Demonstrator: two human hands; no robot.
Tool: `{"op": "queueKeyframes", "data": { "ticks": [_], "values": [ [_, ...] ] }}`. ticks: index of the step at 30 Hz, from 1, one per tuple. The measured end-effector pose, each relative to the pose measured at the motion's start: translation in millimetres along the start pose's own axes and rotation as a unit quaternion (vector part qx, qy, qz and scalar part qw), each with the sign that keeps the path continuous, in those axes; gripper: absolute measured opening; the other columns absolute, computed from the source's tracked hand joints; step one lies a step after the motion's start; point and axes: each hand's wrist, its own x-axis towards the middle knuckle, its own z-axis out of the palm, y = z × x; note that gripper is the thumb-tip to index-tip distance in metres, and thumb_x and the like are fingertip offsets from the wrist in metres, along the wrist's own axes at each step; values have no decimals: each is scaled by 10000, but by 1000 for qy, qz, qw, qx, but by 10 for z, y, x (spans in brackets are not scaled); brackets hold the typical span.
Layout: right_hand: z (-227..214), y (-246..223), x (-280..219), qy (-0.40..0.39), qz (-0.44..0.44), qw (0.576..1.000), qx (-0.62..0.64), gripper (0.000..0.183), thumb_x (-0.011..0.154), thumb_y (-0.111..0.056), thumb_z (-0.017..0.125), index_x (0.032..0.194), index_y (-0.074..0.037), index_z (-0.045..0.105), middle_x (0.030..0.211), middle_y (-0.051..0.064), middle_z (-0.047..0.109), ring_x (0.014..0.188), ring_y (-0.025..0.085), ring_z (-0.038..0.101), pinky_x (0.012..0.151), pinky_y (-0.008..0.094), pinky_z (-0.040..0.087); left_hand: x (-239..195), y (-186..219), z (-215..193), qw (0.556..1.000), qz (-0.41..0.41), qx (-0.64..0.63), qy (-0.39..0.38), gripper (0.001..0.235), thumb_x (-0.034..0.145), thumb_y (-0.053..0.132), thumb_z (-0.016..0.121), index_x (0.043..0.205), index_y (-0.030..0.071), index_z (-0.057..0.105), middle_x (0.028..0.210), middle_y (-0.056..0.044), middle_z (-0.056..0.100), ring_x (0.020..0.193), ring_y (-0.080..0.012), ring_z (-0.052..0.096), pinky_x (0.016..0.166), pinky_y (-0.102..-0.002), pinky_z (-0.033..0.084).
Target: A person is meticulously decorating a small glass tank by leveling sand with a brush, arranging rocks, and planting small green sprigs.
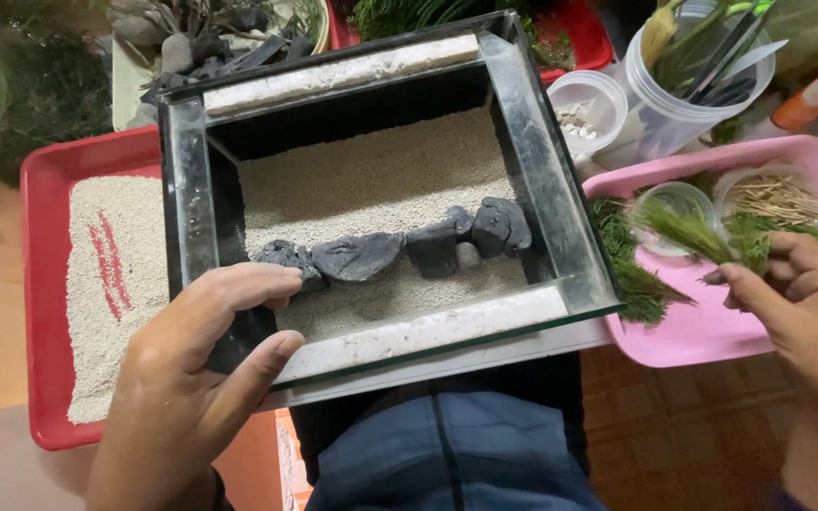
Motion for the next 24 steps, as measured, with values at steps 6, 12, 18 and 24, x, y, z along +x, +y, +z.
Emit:
{"op": "queueKeyframes", "data": {
  "ticks": [6,12,18,24],
  "values": [
    [35,237,160,25,-42,989,140,162,1171,-21,548,1281,42,447,1025,256,639,709,250,602,679,308,521,52,9,-29,999,1,-24,-27,302,927,212,667,1183,51,679,1228,-107,729,1186,-240,700,1051,-358,521],
    [126,-198,496,-95,-83,974,186,425,1026,-445,627,1202,-58,629,999,39,686,656,86,615,586,170,521,372,302,-165,990,47,-47,-128,289,953,298,659,1173,112,683,1122,-46,736,1035,-183,727,907,-309,536],
    [967,-2385,-92,-158,-83,975,134,174,892,85,618,1062,95,582,1000,235,740,951,290,776,953,361,675,765,524,54,953,-54,-245,-168,667,885,395,667,1468,106,520,901,24,667,770,-94,619,734,-246,523],
    [1214,-2577,12,-197,-125,962,146,204,890,41,682,1091,42,649,1047,132,753,1004,180,720,953,283,600,849,427,68,927,-22,-373,-20,202,1011,237,622,1146,91,660,965,8,670,867,-88,647,782,-228,555]
  ]
}}
